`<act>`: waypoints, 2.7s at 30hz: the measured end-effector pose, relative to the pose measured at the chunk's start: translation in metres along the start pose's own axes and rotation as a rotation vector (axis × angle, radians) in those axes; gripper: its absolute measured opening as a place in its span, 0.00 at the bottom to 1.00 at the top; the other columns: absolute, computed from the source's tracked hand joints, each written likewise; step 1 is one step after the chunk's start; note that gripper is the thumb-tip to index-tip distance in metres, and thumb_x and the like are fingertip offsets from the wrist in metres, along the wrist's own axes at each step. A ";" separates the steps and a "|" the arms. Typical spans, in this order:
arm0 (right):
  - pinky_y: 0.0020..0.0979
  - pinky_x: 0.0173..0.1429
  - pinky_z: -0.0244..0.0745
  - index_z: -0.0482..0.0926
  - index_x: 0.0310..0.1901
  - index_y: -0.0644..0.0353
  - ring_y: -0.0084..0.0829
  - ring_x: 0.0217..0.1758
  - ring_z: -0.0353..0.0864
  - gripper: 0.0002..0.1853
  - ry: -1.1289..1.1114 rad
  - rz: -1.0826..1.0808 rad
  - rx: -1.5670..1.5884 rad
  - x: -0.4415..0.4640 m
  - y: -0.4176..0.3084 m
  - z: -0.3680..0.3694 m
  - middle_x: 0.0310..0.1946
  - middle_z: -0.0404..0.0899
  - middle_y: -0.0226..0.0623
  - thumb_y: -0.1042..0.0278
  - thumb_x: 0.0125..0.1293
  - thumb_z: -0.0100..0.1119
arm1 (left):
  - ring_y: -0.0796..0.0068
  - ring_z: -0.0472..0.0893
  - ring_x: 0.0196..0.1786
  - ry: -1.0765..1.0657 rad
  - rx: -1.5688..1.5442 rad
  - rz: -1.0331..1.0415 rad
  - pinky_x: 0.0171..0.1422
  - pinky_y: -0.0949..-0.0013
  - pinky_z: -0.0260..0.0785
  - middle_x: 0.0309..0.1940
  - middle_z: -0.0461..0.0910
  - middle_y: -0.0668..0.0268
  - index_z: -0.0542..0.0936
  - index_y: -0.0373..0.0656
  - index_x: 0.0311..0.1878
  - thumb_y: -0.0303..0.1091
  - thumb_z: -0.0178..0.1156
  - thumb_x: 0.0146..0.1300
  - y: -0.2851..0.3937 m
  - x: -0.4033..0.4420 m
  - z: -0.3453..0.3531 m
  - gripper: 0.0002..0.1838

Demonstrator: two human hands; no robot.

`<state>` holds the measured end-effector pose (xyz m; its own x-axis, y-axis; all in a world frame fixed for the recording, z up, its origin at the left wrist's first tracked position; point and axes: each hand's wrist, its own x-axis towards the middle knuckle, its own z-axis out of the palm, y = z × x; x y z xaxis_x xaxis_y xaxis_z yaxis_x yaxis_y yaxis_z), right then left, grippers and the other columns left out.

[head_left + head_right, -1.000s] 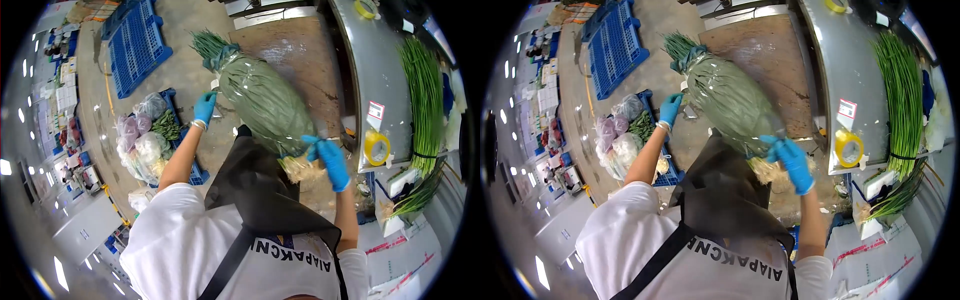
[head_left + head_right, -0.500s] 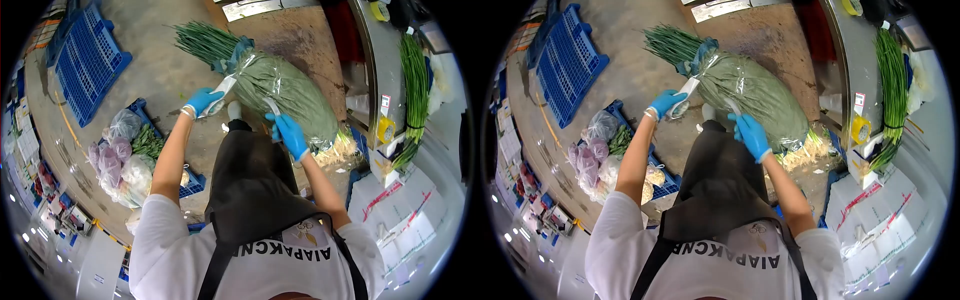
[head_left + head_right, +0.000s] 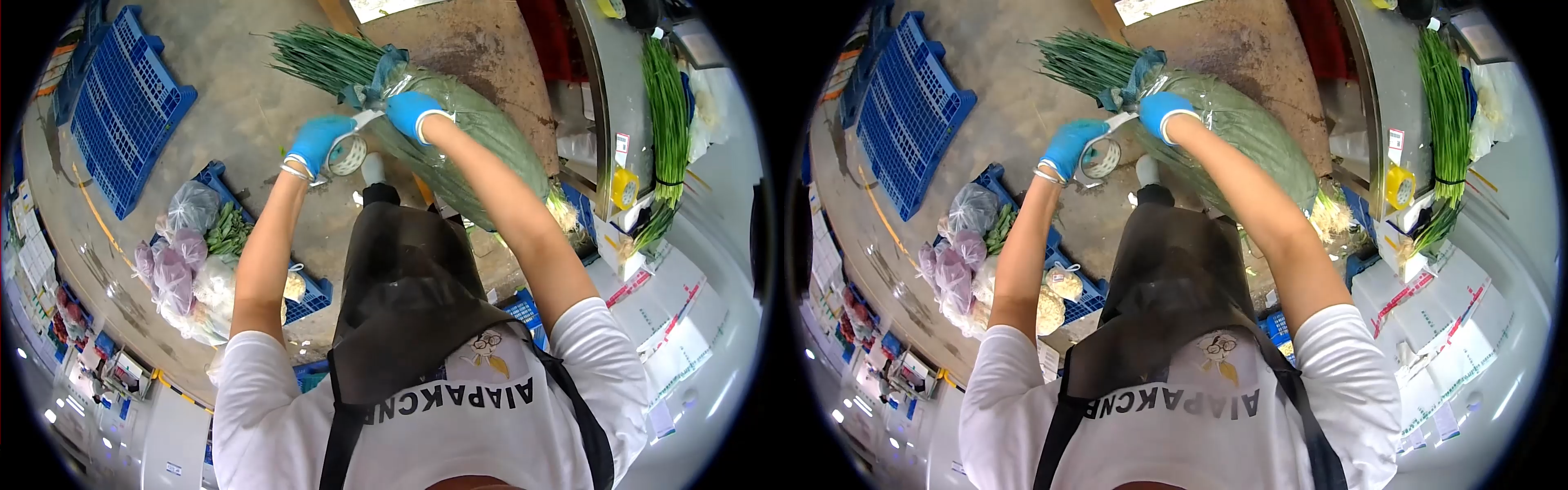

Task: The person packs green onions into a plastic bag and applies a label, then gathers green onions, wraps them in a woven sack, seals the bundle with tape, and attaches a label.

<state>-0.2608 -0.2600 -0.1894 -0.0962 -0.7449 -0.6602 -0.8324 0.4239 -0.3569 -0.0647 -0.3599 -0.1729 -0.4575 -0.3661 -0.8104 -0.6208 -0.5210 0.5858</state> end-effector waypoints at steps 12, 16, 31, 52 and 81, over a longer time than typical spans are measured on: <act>0.48 0.48 0.74 0.79 0.40 0.63 0.55 0.41 0.80 0.17 0.152 0.115 0.389 -0.098 0.035 -0.038 0.40 0.80 0.57 0.60 0.66 0.44 | 0.80 0.77 0.30 0.178 -0.230 0.204 0.36 0.74 0.71 0.31 0.83 0.66 0.85 0.36 0.41 0.34 0.65 0.57 -0.008 -0.010 -0.011 0.13; 0.44 0.45 0.76 0.79 0.39 0.63 0.52 0.40 0.81 0.14 0.247 0.123 0.737 -0.049 0.002 -0.060 0.39 0.80 0.56 0.64 0.66 0.44 | 0.83 0.74 0.20 0.214 -0.107 0.212 0.21 0.78 0.64 0.28 0.81 0.68 0.84 0.37 0.41 0.33 0.63 0.60 -0.004 -0.025 0.001 0.10; 0.23 0.39 0.70 0.79 0.51 0.64 0.20 0.30 0.74 0.17 0.037 -0.167 1.416 -0.062 0.050 -0.045 0.26 0.77 0.29 0.59 0.71 0.51 | 0.80 0.78 0.30 0.558 -0.564 0.230 0.33 0.76 0.70 0.33 0.82 0.67 0.82 0.38 0.42 0.32 0.61 0.62 -0.084 -0.078 -0.067 0.09; 0.22 0.31 0.72 0.78 0.44 0.61 0.18 0.30 0.75 0.14 0.239 0.078 1.435 -0.073 -0.045 0.014 0.36 0.81 0.30 0.58 0.68 0.56 | 0.80 0.73 0.44 0.453 -0.537 0.211 0.51 0.75 0.66 0.42 0.78 0.70 0.79 0.35 0.52 0.36 0.58 0.66 -0.106 -0.144 0.032 0.16; 0.27 0.27 0.69 0.76 0.57 0.55 0.22 0.19 0.69 0.18 1.673 1.118 0.347 -0.726 0.488 -0.033 0.33 0.81 0.35 0.59 0.69 0.54 | 0.51 0.76 0.45 -0.192 0.802 1.195 0.50 0.55 0.68 0.42 0.77 0.52 0.78 0.42 0.52 0.40 0.64 0.57 0.064 -0.134 0.550 0.21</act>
<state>-0.6157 0.4705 0.1376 -0.8597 0.2933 0.4183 0.0318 0.8480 -0.5291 -0.3932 0.0801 -0.0208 -0.9833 -0.1242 0.1329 0.0318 0.6019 0.7979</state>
